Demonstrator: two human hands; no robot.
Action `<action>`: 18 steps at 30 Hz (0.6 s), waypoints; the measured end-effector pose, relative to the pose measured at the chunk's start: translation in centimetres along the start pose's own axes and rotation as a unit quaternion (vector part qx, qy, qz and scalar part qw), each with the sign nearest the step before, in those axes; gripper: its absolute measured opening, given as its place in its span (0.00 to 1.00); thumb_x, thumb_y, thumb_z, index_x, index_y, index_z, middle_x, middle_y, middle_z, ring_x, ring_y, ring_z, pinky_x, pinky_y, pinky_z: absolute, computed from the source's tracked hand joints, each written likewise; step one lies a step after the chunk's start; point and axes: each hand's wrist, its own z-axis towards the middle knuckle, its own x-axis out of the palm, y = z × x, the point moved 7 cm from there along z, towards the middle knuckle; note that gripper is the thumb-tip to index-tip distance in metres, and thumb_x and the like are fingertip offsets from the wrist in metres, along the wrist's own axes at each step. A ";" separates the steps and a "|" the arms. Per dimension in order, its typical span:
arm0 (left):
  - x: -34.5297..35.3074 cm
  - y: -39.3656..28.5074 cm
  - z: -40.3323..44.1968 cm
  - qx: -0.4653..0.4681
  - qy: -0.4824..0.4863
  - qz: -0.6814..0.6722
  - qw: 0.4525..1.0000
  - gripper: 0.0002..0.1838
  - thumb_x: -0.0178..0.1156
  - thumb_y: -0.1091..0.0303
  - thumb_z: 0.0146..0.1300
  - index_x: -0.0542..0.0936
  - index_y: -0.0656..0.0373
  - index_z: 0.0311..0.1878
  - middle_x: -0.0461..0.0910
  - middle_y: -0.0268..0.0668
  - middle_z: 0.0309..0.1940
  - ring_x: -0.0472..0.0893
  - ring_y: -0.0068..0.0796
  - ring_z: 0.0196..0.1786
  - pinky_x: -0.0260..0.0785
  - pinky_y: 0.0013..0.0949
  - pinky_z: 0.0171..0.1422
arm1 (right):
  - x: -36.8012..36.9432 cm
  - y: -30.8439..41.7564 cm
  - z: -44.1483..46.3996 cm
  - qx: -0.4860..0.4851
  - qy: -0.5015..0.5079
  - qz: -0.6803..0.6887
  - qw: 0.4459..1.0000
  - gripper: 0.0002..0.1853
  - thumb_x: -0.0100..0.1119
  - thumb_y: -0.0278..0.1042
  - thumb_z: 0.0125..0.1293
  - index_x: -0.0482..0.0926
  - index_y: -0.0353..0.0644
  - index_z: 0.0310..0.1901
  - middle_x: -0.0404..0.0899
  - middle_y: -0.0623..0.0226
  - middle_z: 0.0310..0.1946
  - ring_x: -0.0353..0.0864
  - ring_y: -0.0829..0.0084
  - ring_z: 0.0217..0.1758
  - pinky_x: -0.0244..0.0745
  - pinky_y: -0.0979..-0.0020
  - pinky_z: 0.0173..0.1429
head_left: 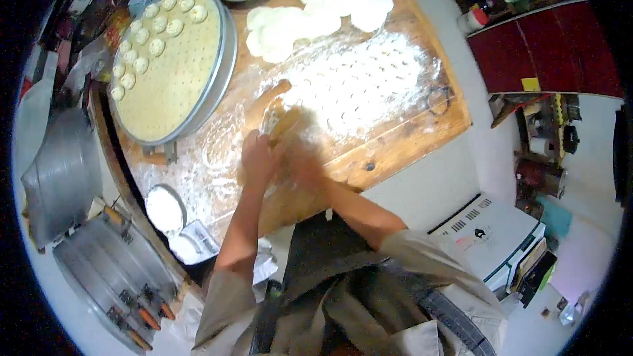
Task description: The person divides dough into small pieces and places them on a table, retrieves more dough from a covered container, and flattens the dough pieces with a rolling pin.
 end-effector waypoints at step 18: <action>3.9 3.7 -3.0 0.029 -0.030 -0.158 0.987 0.14 0.65 0.65 0.60 0.83 0.56 0.48 0.79 0.47 0.48 0.76 0.53 0.55 0.67 0.52 0.63 | -7.0 4.8 7.9 -0.009 -0.005 -0.125 0.992 0.05 0.51 0.30 0.63 0.75 0.43 0.39 0.74 0.56 0.37 0.76 0.50 0.43 0.70 0.50 0.48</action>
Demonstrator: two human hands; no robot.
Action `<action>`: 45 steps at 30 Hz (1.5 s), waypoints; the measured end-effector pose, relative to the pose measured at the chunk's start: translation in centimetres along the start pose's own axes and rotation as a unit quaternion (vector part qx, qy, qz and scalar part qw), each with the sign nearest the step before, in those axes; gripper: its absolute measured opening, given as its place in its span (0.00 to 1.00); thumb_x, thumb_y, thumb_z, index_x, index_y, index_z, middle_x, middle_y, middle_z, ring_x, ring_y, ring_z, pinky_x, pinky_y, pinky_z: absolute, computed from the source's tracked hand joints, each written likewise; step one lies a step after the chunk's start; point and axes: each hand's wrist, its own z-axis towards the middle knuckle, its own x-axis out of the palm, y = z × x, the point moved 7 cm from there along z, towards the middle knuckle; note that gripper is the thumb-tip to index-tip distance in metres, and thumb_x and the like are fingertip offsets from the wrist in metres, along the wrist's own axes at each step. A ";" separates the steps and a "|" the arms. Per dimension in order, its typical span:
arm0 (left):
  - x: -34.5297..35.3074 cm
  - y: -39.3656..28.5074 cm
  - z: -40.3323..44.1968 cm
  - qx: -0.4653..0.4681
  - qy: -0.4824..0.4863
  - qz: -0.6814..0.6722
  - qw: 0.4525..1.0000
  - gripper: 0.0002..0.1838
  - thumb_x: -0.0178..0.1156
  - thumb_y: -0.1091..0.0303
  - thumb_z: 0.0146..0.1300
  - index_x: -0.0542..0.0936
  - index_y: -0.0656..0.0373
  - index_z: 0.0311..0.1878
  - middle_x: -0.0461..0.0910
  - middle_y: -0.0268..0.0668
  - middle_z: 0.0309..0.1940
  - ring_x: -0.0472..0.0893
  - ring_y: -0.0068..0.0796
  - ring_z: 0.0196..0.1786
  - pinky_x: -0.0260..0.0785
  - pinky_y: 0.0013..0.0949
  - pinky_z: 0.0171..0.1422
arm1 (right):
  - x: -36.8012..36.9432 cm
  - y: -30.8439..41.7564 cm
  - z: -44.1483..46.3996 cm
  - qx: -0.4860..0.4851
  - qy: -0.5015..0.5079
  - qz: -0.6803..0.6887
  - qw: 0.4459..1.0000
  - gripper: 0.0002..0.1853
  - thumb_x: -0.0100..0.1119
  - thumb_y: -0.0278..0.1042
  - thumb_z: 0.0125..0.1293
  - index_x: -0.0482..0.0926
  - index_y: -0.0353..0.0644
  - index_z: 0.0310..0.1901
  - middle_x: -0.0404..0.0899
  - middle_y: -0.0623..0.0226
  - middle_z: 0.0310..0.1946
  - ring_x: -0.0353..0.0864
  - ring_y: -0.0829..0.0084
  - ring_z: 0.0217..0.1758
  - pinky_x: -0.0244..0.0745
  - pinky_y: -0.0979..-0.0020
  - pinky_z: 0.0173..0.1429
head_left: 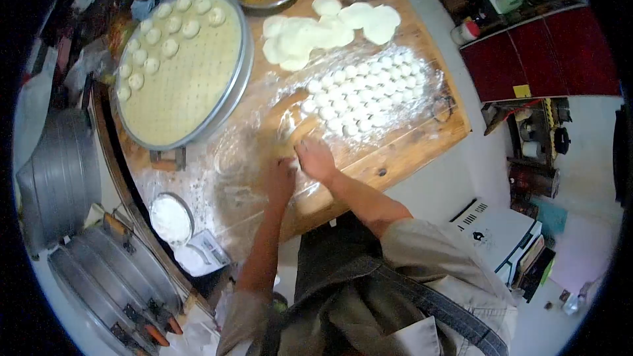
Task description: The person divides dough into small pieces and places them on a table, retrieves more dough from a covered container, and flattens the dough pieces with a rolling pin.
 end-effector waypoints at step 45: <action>-5.2 3.5 1.1 -0.072 -0.031 -0.181 0.980 0.09 0.65 0.71 0.60 0.86 0.60 0.43 0.85 0.48 0.48 0.84 0.51 0.48 0.75 0.41 0.54 | 0.8 1.9 0.4 0.048 0.031 -0.048 0.997 0.02 0.58 0.29 0.57 0.77 0.43 0.32 0.75 0.55 0.34 0.78 0.51 0.37 0.70 0.51 0.38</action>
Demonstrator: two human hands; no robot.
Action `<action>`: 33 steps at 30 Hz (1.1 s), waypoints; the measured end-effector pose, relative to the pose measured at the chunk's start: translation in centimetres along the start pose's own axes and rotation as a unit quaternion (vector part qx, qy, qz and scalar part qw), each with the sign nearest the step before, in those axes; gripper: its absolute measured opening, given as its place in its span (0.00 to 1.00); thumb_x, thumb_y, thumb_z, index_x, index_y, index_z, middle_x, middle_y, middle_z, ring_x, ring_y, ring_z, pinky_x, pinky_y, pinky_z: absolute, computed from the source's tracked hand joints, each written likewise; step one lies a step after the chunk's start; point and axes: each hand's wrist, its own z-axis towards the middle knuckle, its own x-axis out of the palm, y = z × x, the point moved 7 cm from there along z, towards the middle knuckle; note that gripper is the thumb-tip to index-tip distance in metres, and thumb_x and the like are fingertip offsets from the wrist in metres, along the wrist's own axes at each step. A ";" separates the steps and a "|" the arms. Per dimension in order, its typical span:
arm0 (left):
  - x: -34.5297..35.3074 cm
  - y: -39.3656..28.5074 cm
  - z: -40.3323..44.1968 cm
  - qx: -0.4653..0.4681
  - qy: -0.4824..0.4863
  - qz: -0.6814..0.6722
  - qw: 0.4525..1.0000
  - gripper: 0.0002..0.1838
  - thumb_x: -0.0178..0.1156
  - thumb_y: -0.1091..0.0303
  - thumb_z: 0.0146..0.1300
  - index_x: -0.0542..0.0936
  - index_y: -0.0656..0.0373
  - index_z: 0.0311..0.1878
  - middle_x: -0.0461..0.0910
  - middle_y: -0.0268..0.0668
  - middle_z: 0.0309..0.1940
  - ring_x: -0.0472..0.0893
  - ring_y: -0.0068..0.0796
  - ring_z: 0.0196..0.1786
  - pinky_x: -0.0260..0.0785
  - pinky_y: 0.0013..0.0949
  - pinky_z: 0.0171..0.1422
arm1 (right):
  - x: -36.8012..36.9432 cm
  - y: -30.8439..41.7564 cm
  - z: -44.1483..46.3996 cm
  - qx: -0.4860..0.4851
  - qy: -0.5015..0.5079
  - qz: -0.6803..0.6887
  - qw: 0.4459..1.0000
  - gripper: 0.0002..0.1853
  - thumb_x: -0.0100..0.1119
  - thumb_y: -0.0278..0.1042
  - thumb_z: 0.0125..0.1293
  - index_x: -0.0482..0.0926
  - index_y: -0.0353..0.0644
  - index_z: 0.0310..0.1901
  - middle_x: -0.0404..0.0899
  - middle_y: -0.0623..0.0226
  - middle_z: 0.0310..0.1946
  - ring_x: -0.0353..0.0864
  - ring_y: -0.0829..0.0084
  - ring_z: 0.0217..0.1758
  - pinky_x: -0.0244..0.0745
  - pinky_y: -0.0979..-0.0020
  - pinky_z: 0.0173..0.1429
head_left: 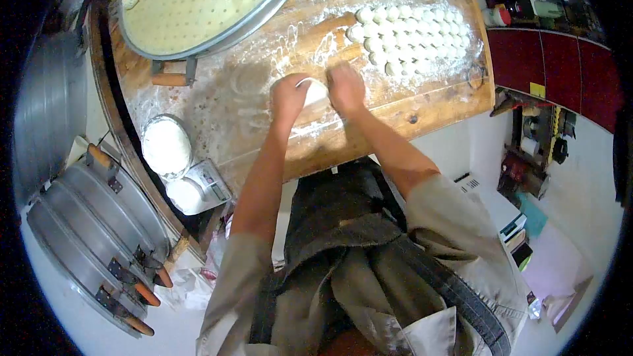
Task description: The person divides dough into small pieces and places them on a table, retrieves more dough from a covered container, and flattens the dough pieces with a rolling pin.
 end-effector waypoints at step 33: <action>12.0 -15.6 11.0 0.013 0.089 -0.337 0.937 0.20 0.58 0.74 0.70 0.73 0.62 0.64 0.83 0.42 0.51 0.83 0.30 0.53 0.76 0.31 0.57 | 2.2 -1.6 -5.9 -0.050 0.083 0.027 0.995 0.12 0.57 0.35 0.62 0.81 0.41 0.44 0.77 0.52 0.53 0.75 0.51 0.56 0.67 0.47 0.61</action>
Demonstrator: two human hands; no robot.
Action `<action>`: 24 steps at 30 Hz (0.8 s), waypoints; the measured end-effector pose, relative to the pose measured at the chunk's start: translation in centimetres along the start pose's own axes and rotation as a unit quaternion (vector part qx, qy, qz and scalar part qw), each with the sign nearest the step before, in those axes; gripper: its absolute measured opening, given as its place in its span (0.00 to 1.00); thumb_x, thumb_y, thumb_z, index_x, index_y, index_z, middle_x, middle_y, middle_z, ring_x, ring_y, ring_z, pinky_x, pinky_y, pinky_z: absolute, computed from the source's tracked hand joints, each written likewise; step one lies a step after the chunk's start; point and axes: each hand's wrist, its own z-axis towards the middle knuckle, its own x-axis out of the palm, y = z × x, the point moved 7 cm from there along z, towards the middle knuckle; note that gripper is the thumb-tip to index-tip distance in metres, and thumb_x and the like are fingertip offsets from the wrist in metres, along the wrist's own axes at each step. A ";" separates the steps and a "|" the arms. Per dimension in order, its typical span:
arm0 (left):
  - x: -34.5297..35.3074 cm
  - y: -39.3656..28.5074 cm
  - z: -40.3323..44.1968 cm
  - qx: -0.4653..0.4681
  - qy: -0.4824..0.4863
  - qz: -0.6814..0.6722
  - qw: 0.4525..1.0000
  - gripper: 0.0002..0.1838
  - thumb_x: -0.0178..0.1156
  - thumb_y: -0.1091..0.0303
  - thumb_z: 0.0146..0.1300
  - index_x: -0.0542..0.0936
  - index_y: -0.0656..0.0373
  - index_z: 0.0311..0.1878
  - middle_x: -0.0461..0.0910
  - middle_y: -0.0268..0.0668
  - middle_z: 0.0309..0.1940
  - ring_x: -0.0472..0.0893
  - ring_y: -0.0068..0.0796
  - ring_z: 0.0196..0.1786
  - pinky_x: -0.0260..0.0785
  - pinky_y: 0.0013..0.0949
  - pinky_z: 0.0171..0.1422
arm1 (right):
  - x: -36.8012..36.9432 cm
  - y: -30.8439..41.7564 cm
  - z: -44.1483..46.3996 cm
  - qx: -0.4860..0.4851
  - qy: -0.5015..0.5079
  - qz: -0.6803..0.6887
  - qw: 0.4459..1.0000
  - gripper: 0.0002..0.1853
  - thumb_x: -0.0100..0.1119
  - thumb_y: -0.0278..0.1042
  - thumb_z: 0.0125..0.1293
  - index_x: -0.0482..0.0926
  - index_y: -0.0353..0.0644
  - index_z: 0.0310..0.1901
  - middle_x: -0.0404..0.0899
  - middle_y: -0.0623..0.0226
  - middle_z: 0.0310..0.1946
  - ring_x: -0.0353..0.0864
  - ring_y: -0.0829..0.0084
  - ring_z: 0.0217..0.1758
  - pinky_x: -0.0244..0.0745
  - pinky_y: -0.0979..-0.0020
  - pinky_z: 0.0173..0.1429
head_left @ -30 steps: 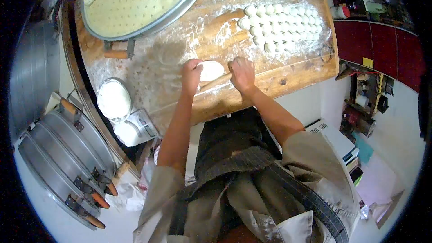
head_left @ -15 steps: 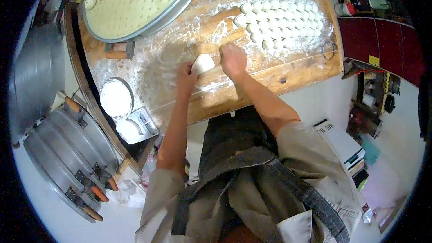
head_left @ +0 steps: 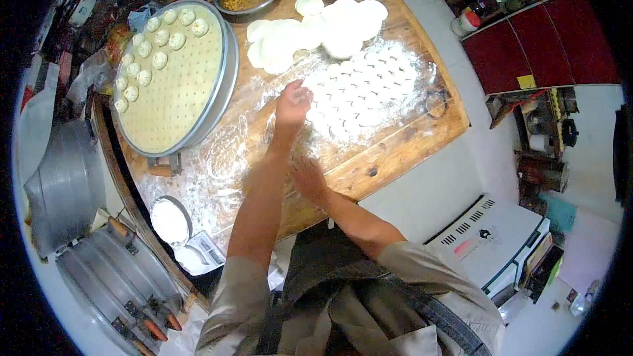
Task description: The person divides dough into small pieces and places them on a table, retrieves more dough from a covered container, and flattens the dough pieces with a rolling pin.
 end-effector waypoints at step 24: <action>-10.6 7.0 -6.9 0.124 0.010 0.572 0.811 0.25 0.65 0.65 0.57 0.76 0.60 0.59 0.77 0.48 0.51 0.76 0.51 0.54 0.71 0.48 0.60 | -0.8 -0.2 0.3 -0.017 -0.065 0.065 0.996 0.15 0.52 0.37 0.70 0.80 0.41 0.52 0.78 0.48 0.52 0.75 0.46 0.59 0.70 0.47 0.63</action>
